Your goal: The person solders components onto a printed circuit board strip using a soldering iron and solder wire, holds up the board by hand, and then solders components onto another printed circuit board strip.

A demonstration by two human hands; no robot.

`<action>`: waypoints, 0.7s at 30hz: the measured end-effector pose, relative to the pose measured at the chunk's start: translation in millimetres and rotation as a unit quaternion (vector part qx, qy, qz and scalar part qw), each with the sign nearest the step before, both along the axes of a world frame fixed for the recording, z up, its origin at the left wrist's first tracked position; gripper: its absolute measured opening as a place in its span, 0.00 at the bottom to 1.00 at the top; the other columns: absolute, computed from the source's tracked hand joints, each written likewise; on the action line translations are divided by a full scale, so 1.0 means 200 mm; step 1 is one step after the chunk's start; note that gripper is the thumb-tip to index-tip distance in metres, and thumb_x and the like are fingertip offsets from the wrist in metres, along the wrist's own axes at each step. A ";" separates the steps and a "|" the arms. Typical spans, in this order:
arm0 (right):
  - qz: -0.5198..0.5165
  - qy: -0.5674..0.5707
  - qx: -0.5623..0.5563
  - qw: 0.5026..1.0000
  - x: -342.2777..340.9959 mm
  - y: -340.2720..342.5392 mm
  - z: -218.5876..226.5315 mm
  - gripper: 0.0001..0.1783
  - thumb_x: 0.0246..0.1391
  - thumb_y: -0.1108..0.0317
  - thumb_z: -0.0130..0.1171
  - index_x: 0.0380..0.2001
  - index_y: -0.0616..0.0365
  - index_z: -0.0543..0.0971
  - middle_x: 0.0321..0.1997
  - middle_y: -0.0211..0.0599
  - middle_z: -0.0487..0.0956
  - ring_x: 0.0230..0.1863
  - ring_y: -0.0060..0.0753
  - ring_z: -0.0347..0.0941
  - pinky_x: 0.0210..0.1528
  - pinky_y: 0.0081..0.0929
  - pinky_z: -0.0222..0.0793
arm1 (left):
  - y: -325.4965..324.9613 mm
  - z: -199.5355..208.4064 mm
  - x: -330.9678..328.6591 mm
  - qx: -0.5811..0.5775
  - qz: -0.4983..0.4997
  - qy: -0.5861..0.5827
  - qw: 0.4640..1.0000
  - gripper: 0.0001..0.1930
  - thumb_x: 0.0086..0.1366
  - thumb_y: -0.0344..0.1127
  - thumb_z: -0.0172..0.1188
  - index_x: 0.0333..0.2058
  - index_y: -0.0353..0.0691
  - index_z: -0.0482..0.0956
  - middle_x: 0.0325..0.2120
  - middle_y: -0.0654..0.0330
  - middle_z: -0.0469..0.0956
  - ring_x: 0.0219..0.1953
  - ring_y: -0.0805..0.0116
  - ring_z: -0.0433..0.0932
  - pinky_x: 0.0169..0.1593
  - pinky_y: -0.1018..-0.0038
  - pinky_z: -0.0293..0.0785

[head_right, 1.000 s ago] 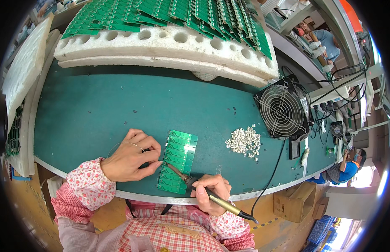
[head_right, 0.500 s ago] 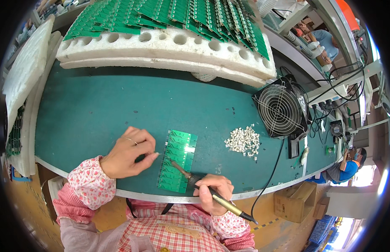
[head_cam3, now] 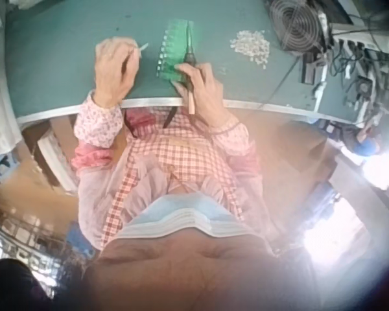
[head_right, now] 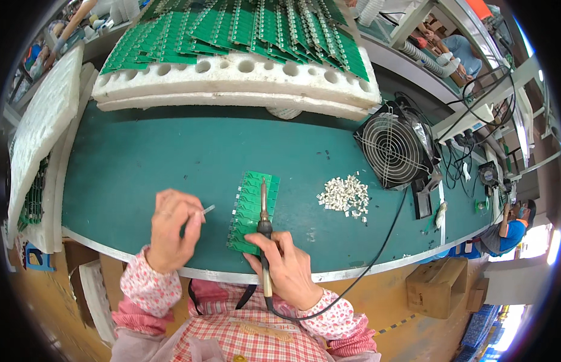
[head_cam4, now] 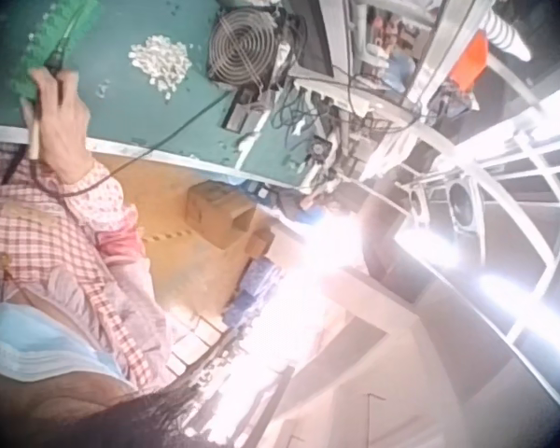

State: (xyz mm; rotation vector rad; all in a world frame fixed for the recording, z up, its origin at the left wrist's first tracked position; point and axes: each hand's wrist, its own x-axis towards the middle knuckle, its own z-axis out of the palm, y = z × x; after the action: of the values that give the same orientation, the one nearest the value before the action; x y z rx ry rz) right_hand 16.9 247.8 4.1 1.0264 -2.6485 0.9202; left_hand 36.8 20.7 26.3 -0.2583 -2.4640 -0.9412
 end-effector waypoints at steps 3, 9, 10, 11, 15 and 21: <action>-0.004 -0.023 -0.025 0.999 -0.02 -0.03 0.06 0.26 0.41 0.64 0.72 0.47 0.46 0.76 0.34 0.34 0.67 0.22 0.32 0.71 0.22 0.29 0.69 | 0.12 -0.05 0.12 -0.001 -0.012 -0.019 1.000 0.04 0.54 0.26 0.59 0.26 0.40 0.72 0.30 0.61 0.74 0.33 0.61 0.72 0.47 0.63 0.64; 0.090 -0.015 -0.033 0.995 0.02 0.08 0.05 0.15 0.40 0.66 0.71 0.35 0.40 0.81 0.31 0.29 0.63 0.19 0.22 0.64 0.18 0.22 0.64 | 0.28 -0.11 0.24 0.037 -0.070 -0.041 0.996 0.07 0.52 0.31 0.65 0.30 0.44 0.76 0.31 0.65 0.75 0.34 0.67 0.74 0.49 0.59 0.63; 0.096 -0.004 -0.033 0.995 0.01 0.09 0.05 0.15 0.40 0.67 0.71 0.35 0.40 0.81 0.31 0.29 0.63 0.19 0.22 0.64 0.18 0.22 0.64 | 0.28 -0.09 0.25 0.045 -0.049 -0.053 0.996 0.08 0.50 0.31 0.66 0.29 0.44 0.76 0.30 0.66 0.75 0.34 0.66 0.74 0.50 0.57 0.62; 0.102 0.007 -0.033 0.994 0.01 0.09 0.06 0.15 0.40 0.68 0.70 0.35 0.41 0.81 0.31 0.29 0.63 0.19 0.22 0.64 0.18 0.23 0.64 | 0.28 -0.08 0.26 0.053 -0.028 -0.065 0.996 0.09 0.49 0.31 0.67 0.28 0.44 0.76 0.29 0.66 0.75 0.34 0.66 0.74 0.52 0.54 0.62; 0.106 0.026 -0.020 0.994 -0.05 0.12 0.08 0.16 0.38 0.70 0.71 0.34 0.42 0.81 0.30 0.29 0.63 0.19 0.22 0.64 0.18 0.23 0.64 | 0.15 -0.01 0.18 -0.062 -0.053 -0.007 0.997 0.10 0.45 0.34 0.70 0.24 0.46 0.75 0.27 0.69 0.75 0.33 0.68 0.75 0.54 0.52 0.60; -0.012 0.036 -0.144 0.989 -0.17 0.12 0.20 0.18 0.38 0.81 0.69 0.35 0.52 0.80 0.27 0.32 0.67 0.24 0.27 0.67 0.23 0.23 0.65 | -0.25 0.70 -0.26 -0.365 -0.018 0.254 0.896 0.06 0.51 0.30 0.66 0.28 0.41 0.78 0.32 0.56 0.78 0.38 0.50 0.77 0.53 0.47 0.65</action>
State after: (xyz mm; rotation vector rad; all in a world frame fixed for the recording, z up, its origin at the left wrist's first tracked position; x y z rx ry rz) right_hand -16.2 272.2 43.9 0.9380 -2.3725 1.1926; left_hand -14.3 -30.0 165.7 -0.6983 -2.1952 0.1025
